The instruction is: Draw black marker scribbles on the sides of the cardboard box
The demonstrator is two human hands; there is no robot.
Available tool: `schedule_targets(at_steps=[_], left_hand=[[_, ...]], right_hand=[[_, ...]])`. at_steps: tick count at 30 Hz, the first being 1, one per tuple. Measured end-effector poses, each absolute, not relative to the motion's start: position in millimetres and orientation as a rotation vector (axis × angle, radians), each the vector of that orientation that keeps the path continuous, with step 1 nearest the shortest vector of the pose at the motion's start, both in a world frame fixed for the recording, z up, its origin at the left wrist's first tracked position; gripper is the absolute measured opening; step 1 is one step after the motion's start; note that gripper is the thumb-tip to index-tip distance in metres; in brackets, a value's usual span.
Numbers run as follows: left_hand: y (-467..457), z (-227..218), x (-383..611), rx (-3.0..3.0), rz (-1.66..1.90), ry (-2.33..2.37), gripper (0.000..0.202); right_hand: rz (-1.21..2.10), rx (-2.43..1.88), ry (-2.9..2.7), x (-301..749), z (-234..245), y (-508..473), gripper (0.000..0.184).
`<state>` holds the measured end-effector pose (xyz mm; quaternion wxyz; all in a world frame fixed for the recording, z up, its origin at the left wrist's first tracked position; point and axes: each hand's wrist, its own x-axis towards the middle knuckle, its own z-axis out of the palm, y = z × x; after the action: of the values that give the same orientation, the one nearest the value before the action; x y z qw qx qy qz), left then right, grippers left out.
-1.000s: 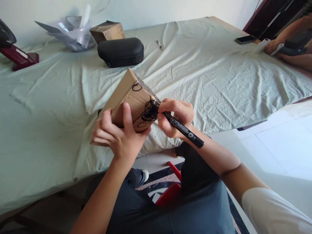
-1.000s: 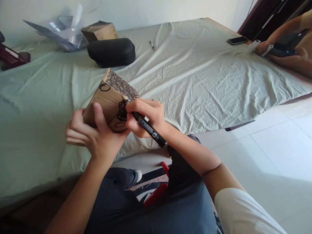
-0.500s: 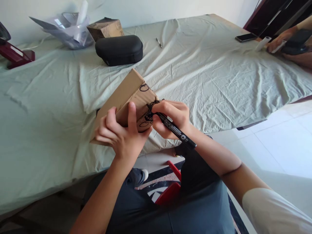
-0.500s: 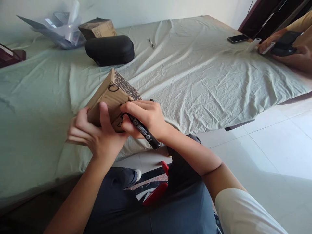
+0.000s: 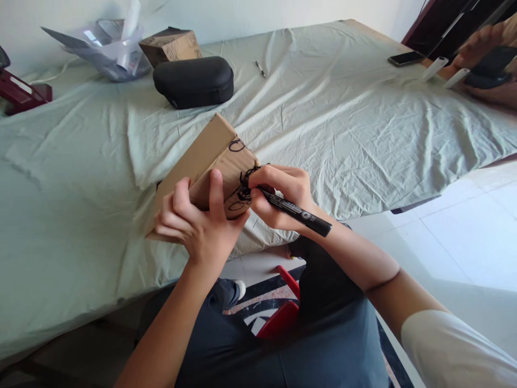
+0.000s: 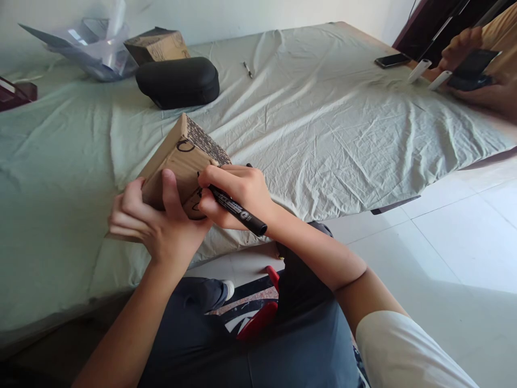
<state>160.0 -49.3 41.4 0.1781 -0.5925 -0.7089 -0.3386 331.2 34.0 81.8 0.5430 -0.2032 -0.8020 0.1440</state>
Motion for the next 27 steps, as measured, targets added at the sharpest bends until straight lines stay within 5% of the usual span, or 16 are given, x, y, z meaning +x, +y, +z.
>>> schedule_targets(at_steps=[13,27], left_hand=[[-51,35,158,-1.731,-0.871,-1.993,0.087],[-50,37,157,-1.756,-0.874,-2.041,0.085]], right_hand=[[0.708,-0.642,-1.919,338,97,36,0.007],[0.671,-0.591,-1.895,336,91,38,0.007]])
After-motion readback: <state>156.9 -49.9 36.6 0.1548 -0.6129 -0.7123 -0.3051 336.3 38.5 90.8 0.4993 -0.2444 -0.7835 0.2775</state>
